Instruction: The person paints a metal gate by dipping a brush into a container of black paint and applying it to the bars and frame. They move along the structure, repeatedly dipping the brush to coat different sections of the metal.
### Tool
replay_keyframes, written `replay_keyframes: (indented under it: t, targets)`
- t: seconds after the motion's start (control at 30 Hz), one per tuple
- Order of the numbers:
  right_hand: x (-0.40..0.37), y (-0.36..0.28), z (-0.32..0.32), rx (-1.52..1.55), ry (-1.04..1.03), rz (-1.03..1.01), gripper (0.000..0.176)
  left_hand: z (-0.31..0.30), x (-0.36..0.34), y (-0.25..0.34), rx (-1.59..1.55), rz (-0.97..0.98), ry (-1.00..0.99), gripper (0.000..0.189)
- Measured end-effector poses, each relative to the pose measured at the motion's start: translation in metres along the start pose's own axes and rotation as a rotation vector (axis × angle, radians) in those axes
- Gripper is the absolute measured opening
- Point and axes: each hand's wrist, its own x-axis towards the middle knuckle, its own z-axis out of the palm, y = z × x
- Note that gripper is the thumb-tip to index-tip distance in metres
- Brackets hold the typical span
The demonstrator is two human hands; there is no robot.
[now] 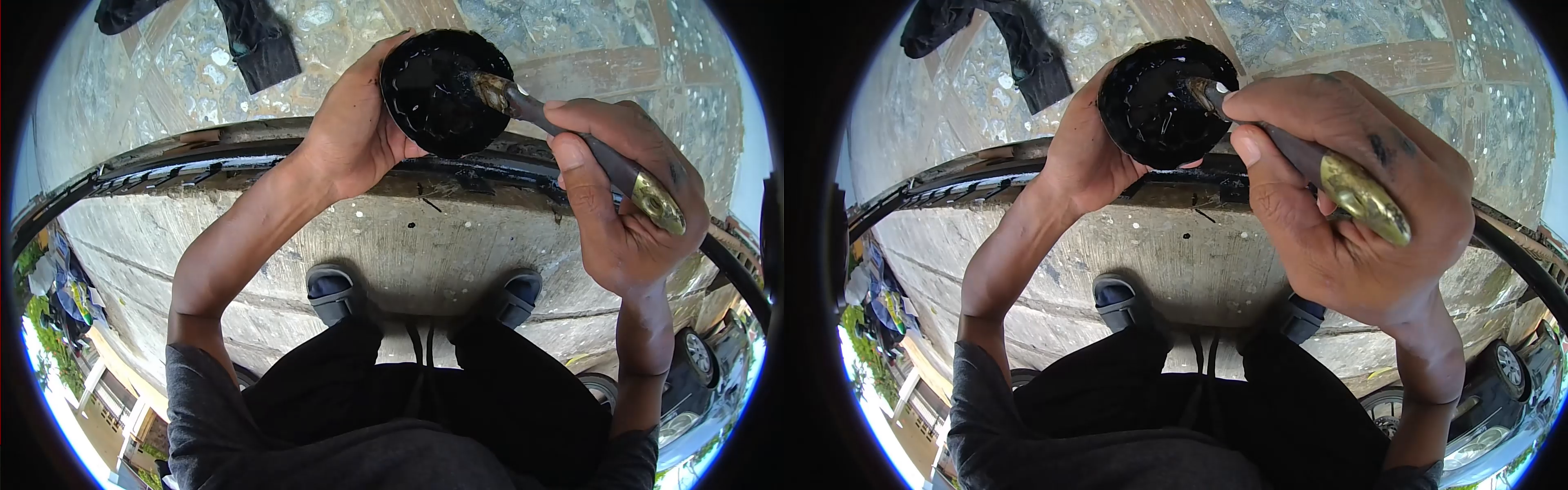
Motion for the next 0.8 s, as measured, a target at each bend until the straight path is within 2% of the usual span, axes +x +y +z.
replay_keyframes:
  t: [0.1,0.23,0.33,0.37,0.47,0.5,0.57,0.6,0.63,0.73,0.77,0.8]
  targets:
    - [-0.004,-0.003,-0.004,0.102,0.026,0.072,0.021,-0.002,0.002,-0.001,-0.014,0.004,0.015,0.057]
    - [-0.011,0.006,-0.014,0.327,-0.063,0.164,0.028,-0.005,0.009,0.001,-0.04,0.032,-0.001,0.058]
    - [-0.015,0.016,-0.018,0.44,-0.137,0.176,0.031,-0.028,0.017,-0.003,-0.27,-0.001,-0.203,0.058]
    - [-0.017,0.021,-0.021,0.487,-0.164,0.187,0.032,-0.016,0.016,-0.004,-0.228,0.018,-0.016,0.058]
    - [-0.024,0.033,-0.033,0.602,-0.217,0.271,0.036,-0.038,0.02,-0.01,-0.279,0.048,-0.169,0.057]
    - [-0.028,0.036,-0.037,0.616,-0.214,0.322,0.036,-0.043,0.021,-0.007,-0.167,0.002,-0.025,0.059]
    - [-0.035,0.045,-0.044,0.619,-0.212,0.408,0.037,-0.046,0.023,0.002,-0.362,-0.003,-0.14,0.054]
    - [-0.036,0.046,-0.038,0.595,-0.213,0.43,0.035,-0.05,0.026,0.004,-0.459,-0.003,-0.199,0.052]
    - [-0.036,0.047,-0.032,0.572,-0.215,0.452,0.032,-0.055,0.029,0.011,-0.348,0.024,-0.272,0.055]
    - [-0.032,0.044,-0.007,0.407,-0.275,0.504,0.025,-0.046,0.017,0.02,-0.476,0.006,0.012,0.054]
    - [-0.035,0.051,0.008,0.45,-0.234,0.422,0.015,-0.056,0.022,0.015,-0.428,0.052,-0.091,0.055]
    - [-0.037,0.056,0.02,0.459,-0.248,0.421,0.015,-0.061,0.023,0.013,-0.41,0.055,-0.112,0.056]
